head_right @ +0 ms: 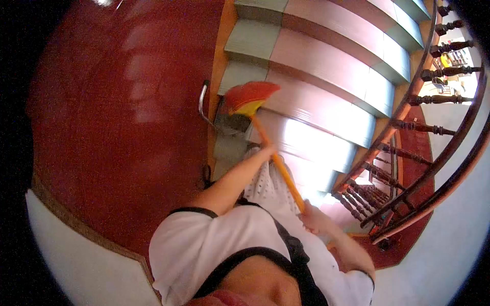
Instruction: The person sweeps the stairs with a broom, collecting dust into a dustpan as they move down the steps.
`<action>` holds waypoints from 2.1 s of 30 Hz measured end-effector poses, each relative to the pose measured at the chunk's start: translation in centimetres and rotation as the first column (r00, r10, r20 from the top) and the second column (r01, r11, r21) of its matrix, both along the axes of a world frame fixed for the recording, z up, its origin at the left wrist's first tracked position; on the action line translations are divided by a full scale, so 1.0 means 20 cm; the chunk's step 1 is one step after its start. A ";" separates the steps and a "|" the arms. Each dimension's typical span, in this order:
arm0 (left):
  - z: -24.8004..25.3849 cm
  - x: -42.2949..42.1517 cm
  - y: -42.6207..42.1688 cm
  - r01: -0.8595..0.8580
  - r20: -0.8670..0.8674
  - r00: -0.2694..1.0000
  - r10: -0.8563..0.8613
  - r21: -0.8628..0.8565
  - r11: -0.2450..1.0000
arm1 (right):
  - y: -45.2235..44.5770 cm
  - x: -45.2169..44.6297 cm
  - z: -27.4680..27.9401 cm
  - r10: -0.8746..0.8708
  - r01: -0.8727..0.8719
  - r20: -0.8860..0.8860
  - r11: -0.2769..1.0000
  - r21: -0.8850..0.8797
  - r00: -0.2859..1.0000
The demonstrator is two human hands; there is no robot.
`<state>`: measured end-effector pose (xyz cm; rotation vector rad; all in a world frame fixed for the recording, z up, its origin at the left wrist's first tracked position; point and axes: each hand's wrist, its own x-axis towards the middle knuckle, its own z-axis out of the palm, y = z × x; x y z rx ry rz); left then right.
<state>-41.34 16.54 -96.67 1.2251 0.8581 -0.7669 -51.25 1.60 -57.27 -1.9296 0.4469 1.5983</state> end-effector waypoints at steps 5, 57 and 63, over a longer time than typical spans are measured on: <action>0.10 0.41 0.37 -0.407 -0.124 0.913 0.388 -0.302 0.862 | 0.15 0.67 -0.15 0.582 -0.578 0.341 0.806 -0.126 0.738; 0.85 0.59 0.23 -0.384 -0.082 0.923 0.377 -0.287 0.878 | -0.07 0.39 0.00 -0.752 0.852 -0.494 0.171 0.495 0.437; 0.63 0.26 -0.24 -0.051 -0.200 0.979 -0.035 -0.411 0.910 | 0.00 -0.10 0.14 -0.852 0.937 -0.523 -0.214 0.275 -0.042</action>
